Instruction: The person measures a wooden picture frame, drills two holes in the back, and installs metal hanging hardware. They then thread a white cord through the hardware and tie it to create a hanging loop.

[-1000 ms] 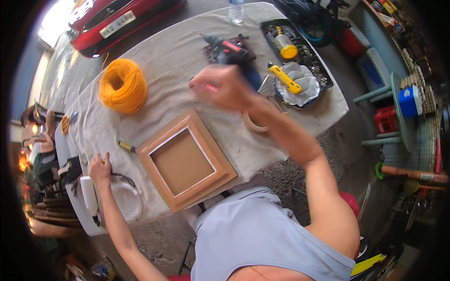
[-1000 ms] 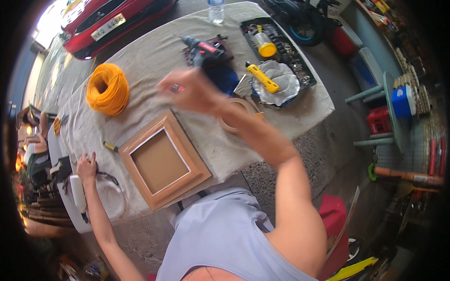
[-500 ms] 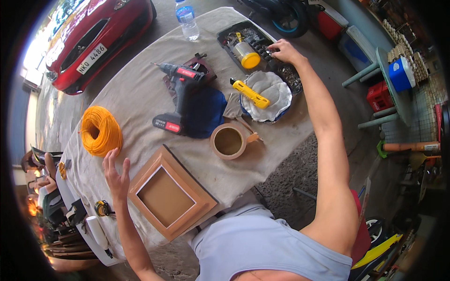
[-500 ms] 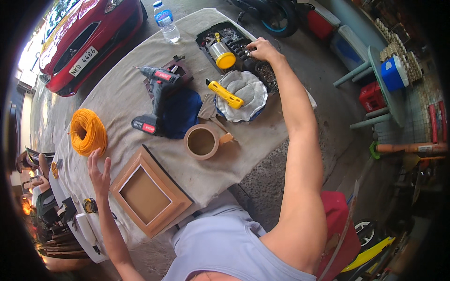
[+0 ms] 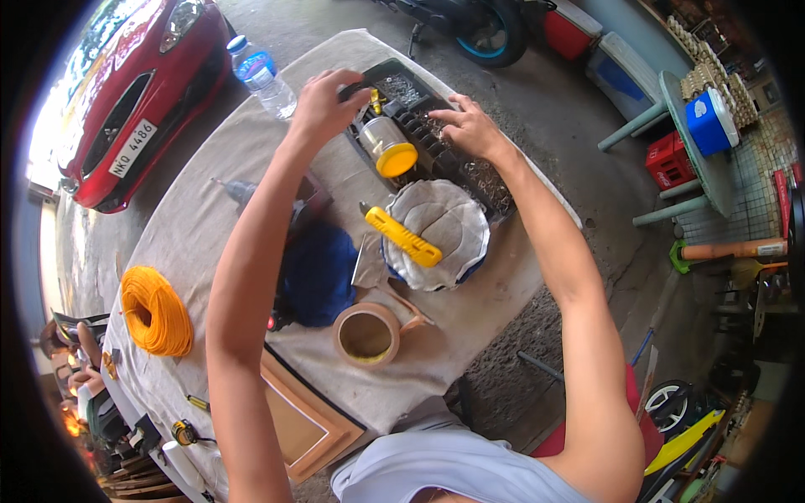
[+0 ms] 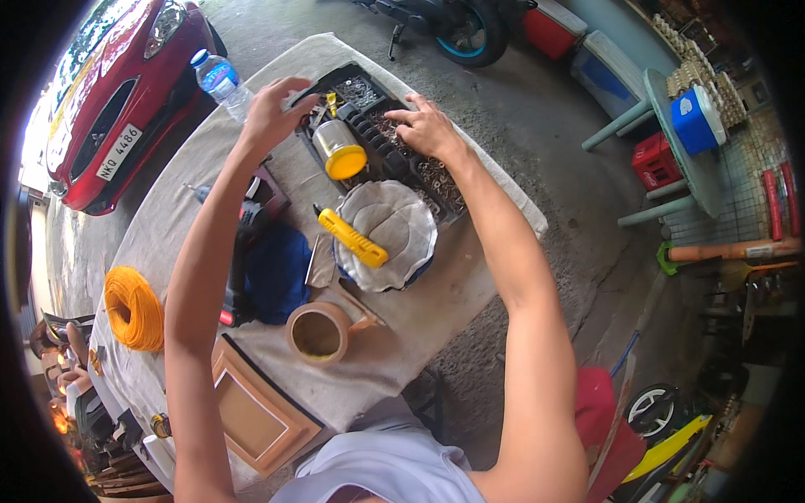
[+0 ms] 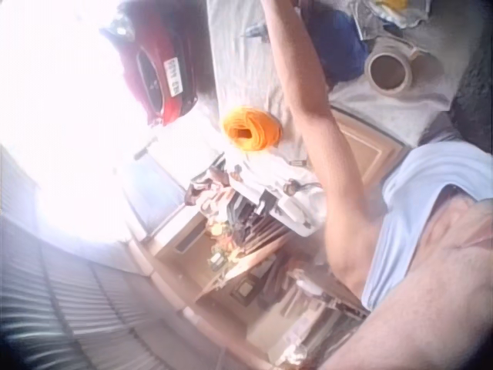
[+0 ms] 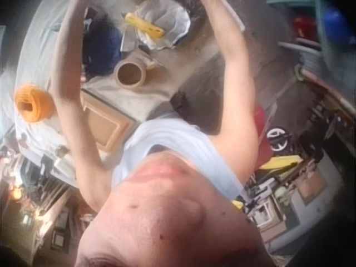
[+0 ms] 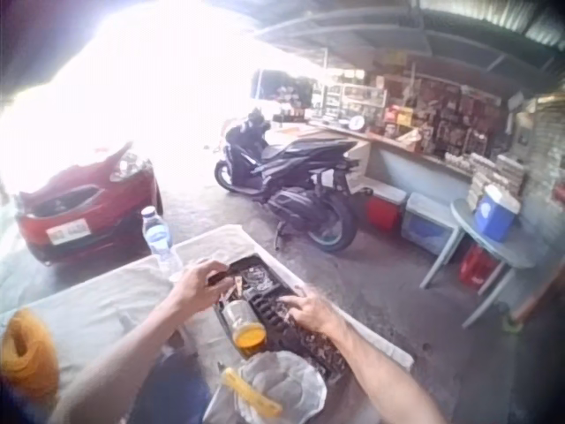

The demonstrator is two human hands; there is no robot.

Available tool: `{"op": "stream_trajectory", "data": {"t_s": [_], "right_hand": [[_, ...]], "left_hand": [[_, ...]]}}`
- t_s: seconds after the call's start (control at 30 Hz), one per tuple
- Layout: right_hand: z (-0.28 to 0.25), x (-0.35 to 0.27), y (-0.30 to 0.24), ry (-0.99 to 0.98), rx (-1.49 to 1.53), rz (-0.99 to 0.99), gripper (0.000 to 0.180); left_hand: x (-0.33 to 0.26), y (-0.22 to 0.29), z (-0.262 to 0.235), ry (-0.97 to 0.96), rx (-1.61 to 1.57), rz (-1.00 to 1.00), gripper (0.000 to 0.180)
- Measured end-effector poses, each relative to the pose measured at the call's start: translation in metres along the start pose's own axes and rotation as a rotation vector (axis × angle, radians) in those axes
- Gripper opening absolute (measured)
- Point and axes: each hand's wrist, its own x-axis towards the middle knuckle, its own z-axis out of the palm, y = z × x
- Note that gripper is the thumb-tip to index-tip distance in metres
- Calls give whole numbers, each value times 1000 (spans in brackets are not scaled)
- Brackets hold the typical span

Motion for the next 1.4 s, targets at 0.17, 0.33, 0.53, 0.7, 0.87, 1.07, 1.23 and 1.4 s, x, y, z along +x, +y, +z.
{"op": "stream_trajectory", "data": {"t_s": [0.17,0.33,0.53,0.7,0.87,1.07,1.23,1.4], "right_hand": [[-5,-3,-5,-92,-111,97,38],[-6,-9,-11,-39,-170,85,37],[-3,-4,1,44,32,101,42],[-6,-5,-3,36,126,129,41],[-12,-6,-7,41,135,146,36],[-13,-6,-9,38,122,149,31],[-15,-6,-11,46,132,141,33],[-15,-7,-10,58,112,137,36]], "left_hand": [[54,4,77,-323,194,-142,32],[69,28,98,-475,460,-172,36],[56,35,111,-518,164,45,21],[55,39,111,-632,236,90,25],[60,49,111,-681,282,97,21],[58,38,123,-585,213,168,16],[57,34,126,-575,192,146,14],[57,35,122,-566,156,175,15]]}}
